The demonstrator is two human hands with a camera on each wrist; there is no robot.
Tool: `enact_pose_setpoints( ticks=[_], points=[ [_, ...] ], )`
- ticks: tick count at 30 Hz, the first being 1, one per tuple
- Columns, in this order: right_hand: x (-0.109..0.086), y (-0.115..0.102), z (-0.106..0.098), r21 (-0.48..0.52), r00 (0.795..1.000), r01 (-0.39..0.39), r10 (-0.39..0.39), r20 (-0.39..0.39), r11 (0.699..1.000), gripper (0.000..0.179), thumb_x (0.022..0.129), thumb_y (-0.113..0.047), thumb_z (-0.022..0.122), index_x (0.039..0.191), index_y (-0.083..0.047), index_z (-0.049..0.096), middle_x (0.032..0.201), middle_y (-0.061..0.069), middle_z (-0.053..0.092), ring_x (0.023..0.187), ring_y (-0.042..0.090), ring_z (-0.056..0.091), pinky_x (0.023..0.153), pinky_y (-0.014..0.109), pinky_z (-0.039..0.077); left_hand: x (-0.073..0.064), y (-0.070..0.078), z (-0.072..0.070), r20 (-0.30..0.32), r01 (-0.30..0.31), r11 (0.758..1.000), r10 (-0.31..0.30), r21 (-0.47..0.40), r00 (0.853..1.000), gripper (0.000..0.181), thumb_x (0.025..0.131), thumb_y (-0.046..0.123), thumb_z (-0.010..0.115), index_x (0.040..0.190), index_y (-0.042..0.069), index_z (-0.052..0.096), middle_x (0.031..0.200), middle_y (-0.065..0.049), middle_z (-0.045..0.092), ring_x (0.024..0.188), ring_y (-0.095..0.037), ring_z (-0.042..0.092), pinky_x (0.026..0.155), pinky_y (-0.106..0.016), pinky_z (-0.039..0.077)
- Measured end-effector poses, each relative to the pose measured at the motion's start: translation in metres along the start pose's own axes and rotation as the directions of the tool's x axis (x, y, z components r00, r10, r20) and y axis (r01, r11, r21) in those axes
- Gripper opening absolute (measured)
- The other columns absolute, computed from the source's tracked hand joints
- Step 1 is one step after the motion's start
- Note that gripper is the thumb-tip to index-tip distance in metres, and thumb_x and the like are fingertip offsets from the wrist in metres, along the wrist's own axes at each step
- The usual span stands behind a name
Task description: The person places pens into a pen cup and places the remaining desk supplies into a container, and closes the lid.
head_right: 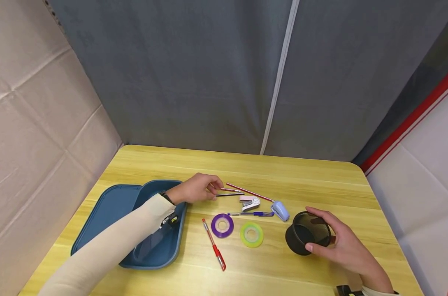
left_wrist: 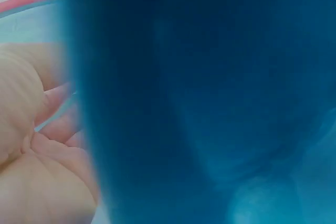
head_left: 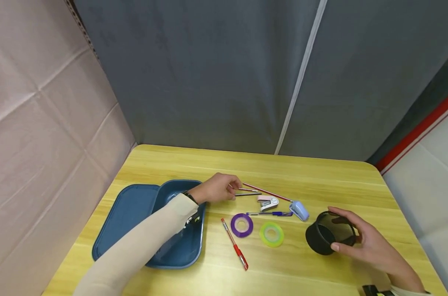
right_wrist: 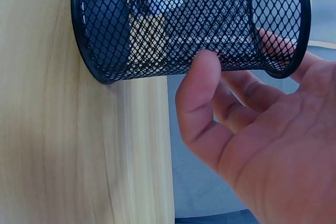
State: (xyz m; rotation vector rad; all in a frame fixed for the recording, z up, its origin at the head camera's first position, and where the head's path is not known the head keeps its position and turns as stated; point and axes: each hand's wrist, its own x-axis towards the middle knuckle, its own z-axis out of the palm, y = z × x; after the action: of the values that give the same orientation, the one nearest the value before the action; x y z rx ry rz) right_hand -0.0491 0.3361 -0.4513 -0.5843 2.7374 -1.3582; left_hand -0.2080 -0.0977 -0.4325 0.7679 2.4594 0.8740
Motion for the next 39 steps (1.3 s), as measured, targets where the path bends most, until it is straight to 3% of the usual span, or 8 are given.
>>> enact_pose_setpoints(
  ticks=[10,27,33,39],
  points=[
    [0.000,0.000,-0.002,0.000,1.000,0.002,-0.002,0.003,1.000,0.085,0.086,0.000,0.084,0.160,-0.016,0.045,0.153,-0.028,0.046,0.127,-0.010,0.050,0.068,0.026,0.058,0.008,0.016,-0.008,0.006,-0.037,0.999,0.037,-0.012,0.999,0.040,0.095,0.007,0.079,0.133,0.004,0.068,0.130,-0.009,0.071,0.110,-0.017,0.073,0.097,-0.030,0.061],
    [-0.002,0.000,-0.001,-0.002,1.000,-0.018,0.018,-0.003,1.000,0.085,0.086,-0.001,0.084,0.160,-0.014,0.044,0.153,-0.024,0.048,0.125,-0.008,0.053,0.068,0.027,0.059,0.046,0.030,-0.006,0.042,-0.089,0.996,0.088,0.030,0.995,0.037,0.097,0.007,0.076,0.133,0.005,0.068,0.130,-0.008,0.071,0.113,-0.018,0.071,0.099,-0.027,0.058],
    [-0.002,-0.001,0.000,-0.003,0.999,-0.043,0.043,-0.007,0.999,0.083,0.087,-0.004,0.084,0.160,-0.015,0.045,0.154,-0.015,0.050,0.126,-0.008,0.053,0.070,0.026,0.058,0.058,0.032,-0.002,0.050,-0.078,0.997,0.077,0.023,0.996,0.036,0.097,0.009,0.076,0.133,0.008,0.068,0.127,-0.004,0.071,0.112,-0.014,0.069,0.098,-0.025,0.057],
    [-0.001,-0.001,0.001,-0.002,1.000,-0.020,0.020,0.001,1.000,0.083,0.087,-0.002,0.083,0.160,-0.013,0.044,0.155,-0.018,0.049,0.127,-0.009,0.051,0.069,0.027,0.058,0.069,0.030,0.004,0.046,-0.093,0.996,0.092,0.007,0.995,0.034,0.097,0.008,0.076,0.130,0.007,0.069,0.125,-0.004,0.072,0.110,-0.015,0.069,0.094,-0.023,0.057]
  ],
)
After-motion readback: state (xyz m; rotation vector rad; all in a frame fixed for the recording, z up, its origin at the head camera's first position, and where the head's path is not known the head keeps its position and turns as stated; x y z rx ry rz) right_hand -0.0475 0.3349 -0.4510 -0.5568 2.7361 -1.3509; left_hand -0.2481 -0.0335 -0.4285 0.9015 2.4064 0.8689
